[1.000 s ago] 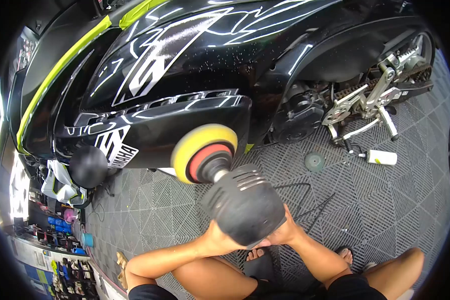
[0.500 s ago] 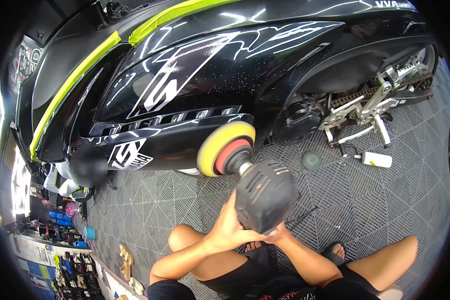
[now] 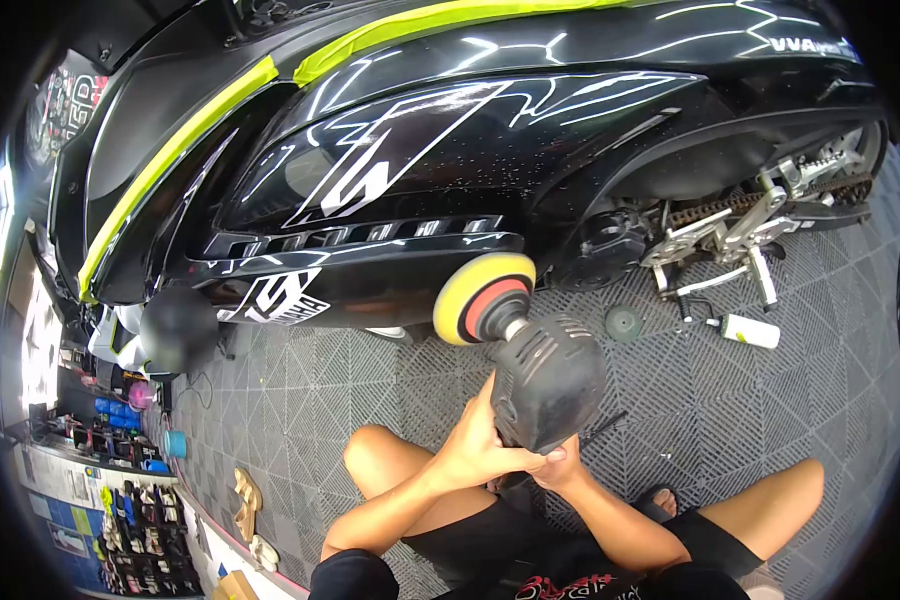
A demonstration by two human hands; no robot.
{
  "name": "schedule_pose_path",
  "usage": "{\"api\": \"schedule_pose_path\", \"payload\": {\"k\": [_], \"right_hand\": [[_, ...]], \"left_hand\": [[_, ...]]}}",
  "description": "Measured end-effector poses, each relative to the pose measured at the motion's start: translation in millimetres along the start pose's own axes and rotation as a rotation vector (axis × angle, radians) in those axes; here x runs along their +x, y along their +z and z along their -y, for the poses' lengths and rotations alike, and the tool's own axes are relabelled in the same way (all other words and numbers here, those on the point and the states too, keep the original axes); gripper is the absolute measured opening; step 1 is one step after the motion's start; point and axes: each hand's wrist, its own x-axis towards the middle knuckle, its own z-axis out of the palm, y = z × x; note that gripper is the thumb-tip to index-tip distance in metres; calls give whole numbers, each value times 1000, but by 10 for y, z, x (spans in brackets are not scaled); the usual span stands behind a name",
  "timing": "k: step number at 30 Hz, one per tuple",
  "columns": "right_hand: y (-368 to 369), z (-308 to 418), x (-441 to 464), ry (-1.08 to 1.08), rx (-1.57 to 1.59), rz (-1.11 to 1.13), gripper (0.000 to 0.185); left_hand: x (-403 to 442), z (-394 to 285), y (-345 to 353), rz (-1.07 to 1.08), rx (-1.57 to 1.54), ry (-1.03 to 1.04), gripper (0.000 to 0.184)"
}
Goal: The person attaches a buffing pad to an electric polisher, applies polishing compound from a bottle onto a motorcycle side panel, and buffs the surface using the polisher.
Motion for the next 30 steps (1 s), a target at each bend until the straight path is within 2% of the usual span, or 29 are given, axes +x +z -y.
{"api": "schedule_pose_path", "payload": {"k": [3, 7, 12, 14, 15, 17, 20, 21, 24, 25, 29, 30], "right_hand": [[-35, 90, -67, -15, -174, 50, 74], [173, 448, -113, 78, -273, 120, 77], [443, 733, -37, -34, -407, 201, 87], [581, 904, 7, 33, -365, 272, 87], [643, 972, 32, 23, -396, 293, 86], [765, 1128, 59, 25, -464, 323, 85], [792, 1139, 83, 164, -452, 409, 100], [767, 1145, 87, 178, -447, 438, 98], [646, 1142, 49, 24, -513, 373, 80], [561, 1061, 32, -28, -544, 368, 85], [335, 1024, -101, 50, -462, 255, 93], [283, 971, -110, -22, -500, 212, 90]], "left_hand": [[-93, 34, -38, 22, -78, -31, 93], [-175, -193, -104, 20, -148, -43, 92], [-270, -418, -230, -45, -296, -39, 88], [-403, -392, -303, -83, -347, -94, 89], [-438, -448, -303, -142, -379, -5, 91], [-508, -423, -343, -130, -491, 6, 93], [-577, -397, -397, -129, -561, 26, 98], [-570, -451, -333, -150, -594, 12, 99], [-478, -387, -257, -120, -533, 51, 96], [-453, -336, -247, -112, -498, 38, 95], [-287, -316, -76, -30, -459, 20, 86], [-232, -345, -37, -4, -423, 34, 86]]}}
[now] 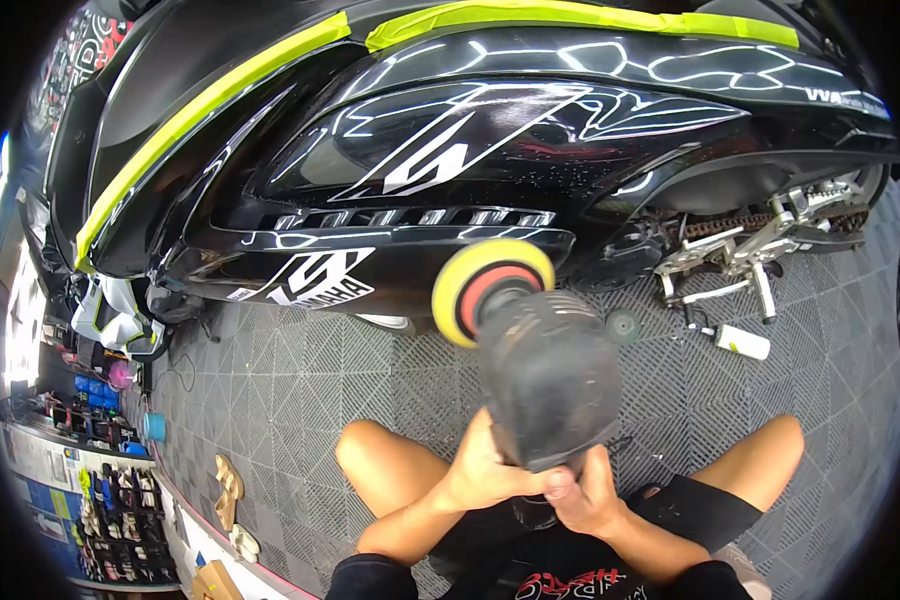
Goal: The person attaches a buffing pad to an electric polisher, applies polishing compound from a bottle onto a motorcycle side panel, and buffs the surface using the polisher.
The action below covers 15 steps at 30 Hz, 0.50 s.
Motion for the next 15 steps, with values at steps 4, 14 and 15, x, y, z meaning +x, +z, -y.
{"api": "schedule_pose_path", "payload": {"k": [4, 14, 15], "right_hand": [[-7, 60, -109, 86, 48, -144, 83], [266, 163, 92, 47, 36, 68, 93], [273, 212, 142, 11, -11, 111, 91]], "left_hand": [[79, 92, 113, -37, -81, -2, 75], [-192, 46, -245, -68, -144, 99, 89], [-215, 16, -289, -70, -146, 116, 94]]}}
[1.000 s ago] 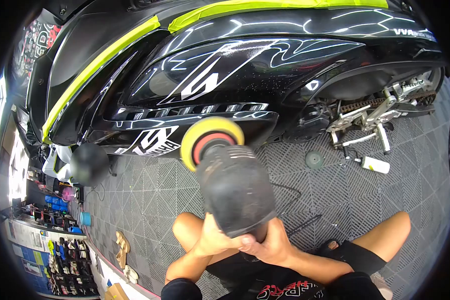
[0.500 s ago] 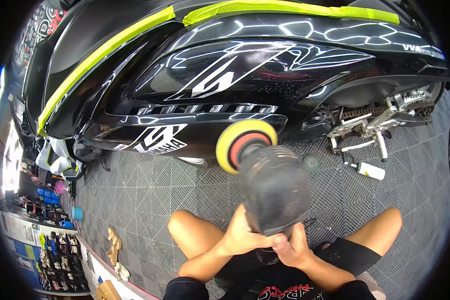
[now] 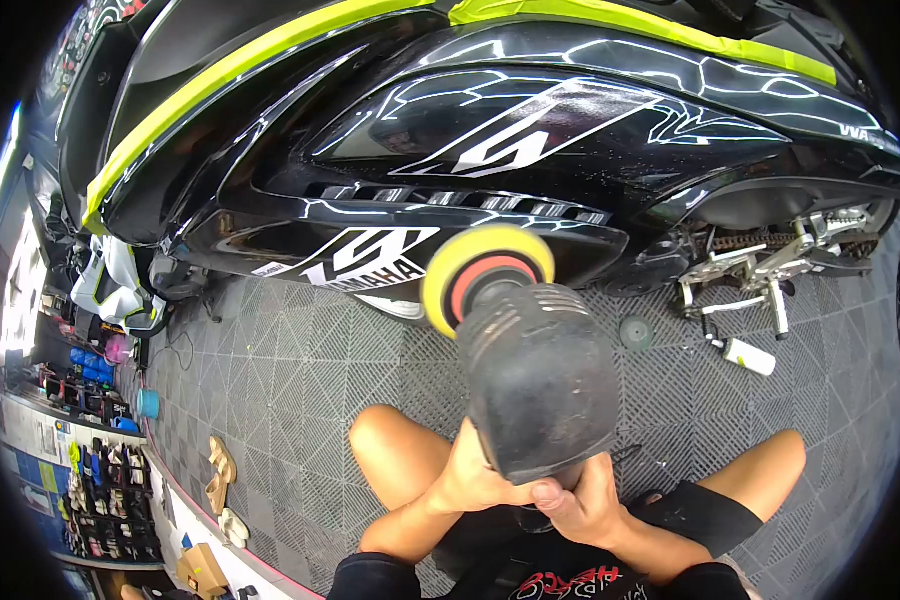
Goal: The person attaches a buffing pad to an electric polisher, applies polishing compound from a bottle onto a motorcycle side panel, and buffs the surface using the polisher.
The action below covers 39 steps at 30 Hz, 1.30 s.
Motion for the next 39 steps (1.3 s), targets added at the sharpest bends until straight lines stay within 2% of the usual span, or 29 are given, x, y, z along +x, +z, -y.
{"api": "schedule_pose_path", "payload": {"k": [2, 4, 8, 14, 18, 25, 29, 30, 33, 36, 37, 39], "right_hand": [[36, 162, 101, 25, -38, 70, 90], [131, 228, 148, 7, -140, 56, 85], [185, 212, 191, -75, -96, 52, 81], [28, 140, 29, -31, -180, 36, 85], [-46, 35, -80, -10, -101, -42, 97], [-117, -44, -242, 63, -33, -238, 90], [-138, -105, -278, 36, 107, -330, 89], [-145, -127, -301, 46, 98, -324, 89], [-83, -151, -260, -7, 116, -341, 87], [-24, -108, -155, -6, 89, -219, 85], [44, -133, -102, -42, 75, -225, 81], [144, -224, 24, -153, 39, -155, 80]], "left_hand": [[-94, -99, -110, -32, 108, 65, 94], [-111, -103, -85, -20, -59, 63, 94], [-111, -196, -68, -22, -132, 32, 92], [-83, -112, -19, -55, 32, 28, 90], [-9, 8, 105, -37, -75, -57, 84], [142, 62, 301, 18, 7, -39, 76], [250, 173, 374, 61, -17, -128, 81], [269, 173, 385, 66, -4, -134, 77], [251, 113, 342, 71, -31, -139, 81], [160, 48, 155, 77, 33, -32, 81], [90, 43, 116, 16, 51, 45, 79], [-36, 136, -142, 34, 7, 31, 80]]}}
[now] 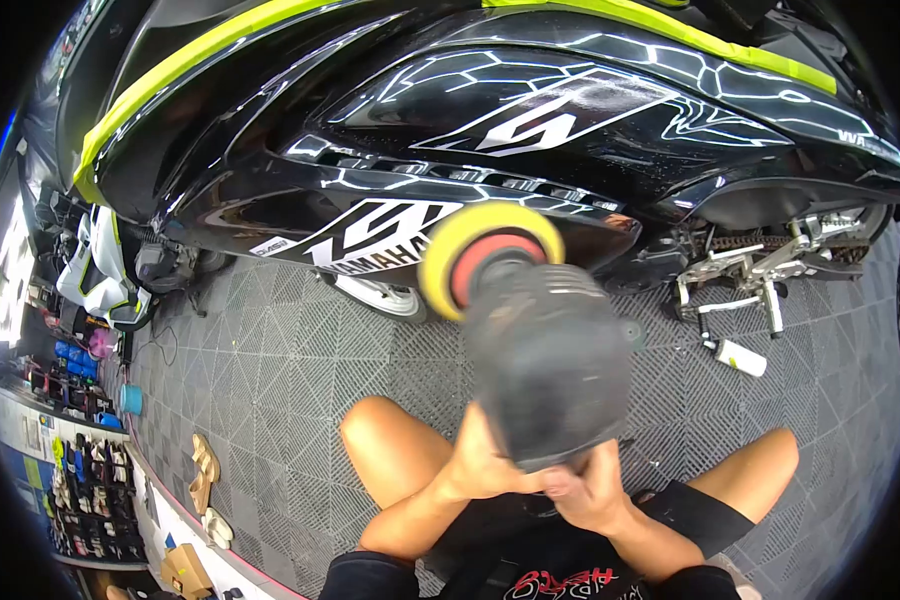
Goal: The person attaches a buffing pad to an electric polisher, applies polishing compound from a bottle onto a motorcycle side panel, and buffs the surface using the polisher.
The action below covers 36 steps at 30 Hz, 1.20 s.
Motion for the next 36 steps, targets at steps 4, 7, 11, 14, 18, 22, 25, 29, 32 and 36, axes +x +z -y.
{"api": "schedule_pose_path", "payload": {"k": [4, 7, 11, 14, 18, 22, 25, 29, 32, 36], "right_hand": [[52, 234, 203, 11, -218, 184, 88], [10, 183, 159, 45, -199, 176, 93], [-146, 152, 35, 88, -130, 69, 96], [-268, 69, -44, 83, -146, -1, 95], [-351, -62, -146, 74, -97, -118, 89], [-399, -166, -271, 110, 48, -206, 86], [-359, -374, -338, 102, 120, -197, 85], [-74, -327, -154, 129, 236, -202, 88], [59, -387, 7, 28, 50, -60, 92], [199, -321, 243, -147, -310, 112, 89]], "left_hand": [[94, -296, 185, -135, -26, 127, 79], [22, -114, 100, -114, 49, 163, 79], [-12, 172, -17, -34, 94, 46, 87], [164, 26, 251, -12, 20, -16, 79], [290, 56, 430, -35, 31, 35, 73], [353, 239, 375, 94, 90, -102, 85], [347, 270, 285, 129, 122, -140, 87], [260, 108, 11, 176, 209, -115, 96], [126, 137, -335, 199, 274, -102, 95], [12, 123, -844, 282, 367, 14, 95]]}}
